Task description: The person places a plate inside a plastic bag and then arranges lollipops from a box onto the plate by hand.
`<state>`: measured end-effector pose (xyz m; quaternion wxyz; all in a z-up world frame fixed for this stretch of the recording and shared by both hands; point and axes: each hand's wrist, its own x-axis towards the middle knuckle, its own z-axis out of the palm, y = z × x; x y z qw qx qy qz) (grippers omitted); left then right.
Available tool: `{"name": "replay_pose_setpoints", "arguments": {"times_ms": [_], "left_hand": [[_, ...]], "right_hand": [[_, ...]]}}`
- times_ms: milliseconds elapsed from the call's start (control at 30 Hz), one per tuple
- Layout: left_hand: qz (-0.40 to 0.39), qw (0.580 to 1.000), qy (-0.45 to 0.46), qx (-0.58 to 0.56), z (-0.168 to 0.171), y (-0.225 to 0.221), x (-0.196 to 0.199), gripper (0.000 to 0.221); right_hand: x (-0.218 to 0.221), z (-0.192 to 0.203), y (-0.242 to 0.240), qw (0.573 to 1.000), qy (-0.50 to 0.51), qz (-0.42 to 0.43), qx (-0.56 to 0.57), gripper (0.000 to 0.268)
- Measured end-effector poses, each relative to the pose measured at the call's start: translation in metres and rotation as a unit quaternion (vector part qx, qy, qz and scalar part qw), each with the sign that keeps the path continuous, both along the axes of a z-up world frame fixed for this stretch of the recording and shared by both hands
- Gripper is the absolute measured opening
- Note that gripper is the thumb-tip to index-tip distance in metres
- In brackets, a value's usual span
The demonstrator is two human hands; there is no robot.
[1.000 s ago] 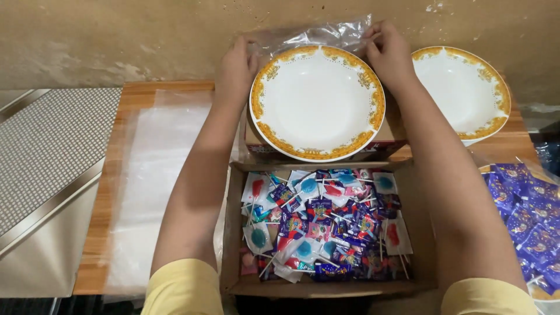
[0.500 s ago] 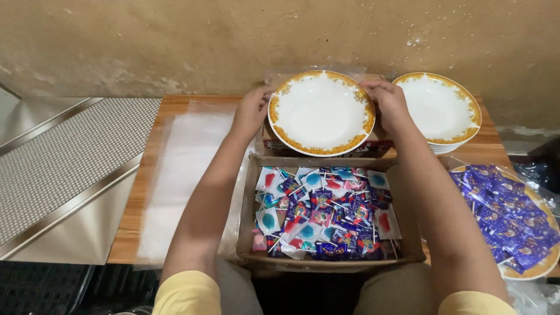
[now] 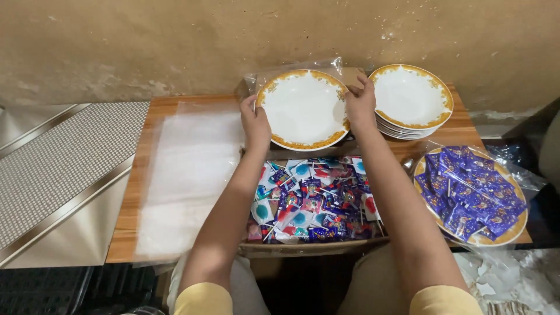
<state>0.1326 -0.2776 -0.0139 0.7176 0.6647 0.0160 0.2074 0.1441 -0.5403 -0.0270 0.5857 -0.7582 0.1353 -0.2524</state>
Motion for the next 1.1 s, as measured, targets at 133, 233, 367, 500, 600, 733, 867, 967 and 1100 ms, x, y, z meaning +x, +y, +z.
{"name": "replay_pose_setpoints", "arguments": {"times_ms": [133,233,367,500,600,733,867,967,1100], "left_hand": [[0.014,1.000,0.006,-0.010,-0.004,-0.002,0.005,0.035],[0.005,1.000,0.013,-0.026,-0.002,-0.002,-0.001,0.037],[0.007,1.000,0.013,-0.004,-0.007,-0.002,0.003,0.040],[0.007,0.999,0.031,0.015,-0.016,0.000,0.014,0.042],[0.018,1.000,0.012,-0.001,-0.010,-0.003,0.006,0.043],[0.046,0.998,0.017,-0.039,-0.012,-0.004,0.009,0.042],[0.024,0.997,0.066,-0.013,-0.011,0.003,0.015,0.036],[-0.024,0.994,0.098,0.034,-0.001,0.012,0.005,0.039],[-0.113,0.979,0.127,0.109,0.019,0.028,-0.014,0.045]], "right_hand": [[-0.015,0.013,0.011,0.994,-0.028,0.048,0.096,0.053],[-0.012,0.013,0.014,0.995,-0.037,0.041,0.089,0.055],[-0.010,0.018,0.010,0.984,-0.050,0.123,0.115,0.083],[-0.003,0.006,0.003,0.982,-0.048,0.135,0.123,0.080],[-0.016,0.015,0.011,0.992,-0.023,0.069,0.100,0.069],[-0.014,0.012,0.016,0.992,-0.036,0.004,0.118,0.050],[-0.015,0.010,0.005,0.991,-0.033,-0.066,0.111,0.039],[-0.002,-0.009,-0.009,0.991,-0.031,-0.096,0.089,0.038],[-0.012,-0.002,-0.005,0.992,-0.004,-0.099,0.073,0.038]]}}
